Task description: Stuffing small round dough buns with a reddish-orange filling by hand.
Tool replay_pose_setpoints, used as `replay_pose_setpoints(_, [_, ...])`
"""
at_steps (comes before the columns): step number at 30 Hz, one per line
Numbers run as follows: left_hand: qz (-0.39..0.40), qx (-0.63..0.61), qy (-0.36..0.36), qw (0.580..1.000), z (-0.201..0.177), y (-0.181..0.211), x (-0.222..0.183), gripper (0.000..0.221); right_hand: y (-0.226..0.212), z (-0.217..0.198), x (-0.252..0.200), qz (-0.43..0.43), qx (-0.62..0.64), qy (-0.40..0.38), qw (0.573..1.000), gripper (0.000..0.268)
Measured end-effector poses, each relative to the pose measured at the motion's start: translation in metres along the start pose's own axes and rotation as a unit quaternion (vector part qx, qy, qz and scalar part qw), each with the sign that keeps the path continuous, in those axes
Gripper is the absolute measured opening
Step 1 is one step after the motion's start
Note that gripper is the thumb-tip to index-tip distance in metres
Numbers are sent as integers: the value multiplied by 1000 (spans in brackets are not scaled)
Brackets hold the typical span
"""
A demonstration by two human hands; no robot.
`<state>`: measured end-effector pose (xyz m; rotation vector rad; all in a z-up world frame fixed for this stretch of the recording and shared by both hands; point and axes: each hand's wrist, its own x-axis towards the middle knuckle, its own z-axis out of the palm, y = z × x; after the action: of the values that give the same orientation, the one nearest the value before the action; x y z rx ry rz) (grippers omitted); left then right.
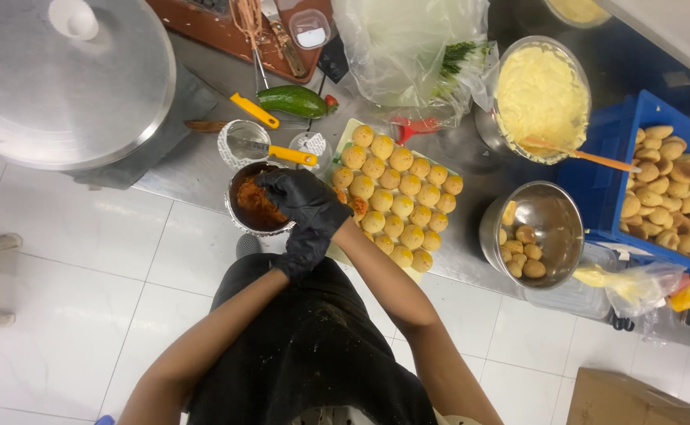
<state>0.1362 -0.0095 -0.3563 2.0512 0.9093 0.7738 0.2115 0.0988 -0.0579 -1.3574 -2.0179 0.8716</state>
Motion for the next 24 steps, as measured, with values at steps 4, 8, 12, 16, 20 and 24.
replay_pose_setpoints(4, [-171,16,-166,971,-174,168,17,29,31,55,24,29,-162,-96,982,34])
replay_pose_setpoints(8, [-203,9,-148,968,-299,276,40,34,76,101,29,63,-219,-110,968,22])
replay_pose_setpoints(12, [-227,3,-131,965,-344,262,6,43,38,43,26,-7,-132,-65,989,27])
replay_pose_setpoints(16, [-348,-465,-73,811,-331,202,-1,47,-35,-39,19,89,13,-129,988,34])
replay_pose_setpoints(20, [-363,-479,71,796,-333,204,42,49,-22,-46,1,176,260,-131,940,43])
replay_pose_setpoints(24, [-284,-462,52,838,-306,182,65,37,-40,-41,-10,141,209,-104,962,49])
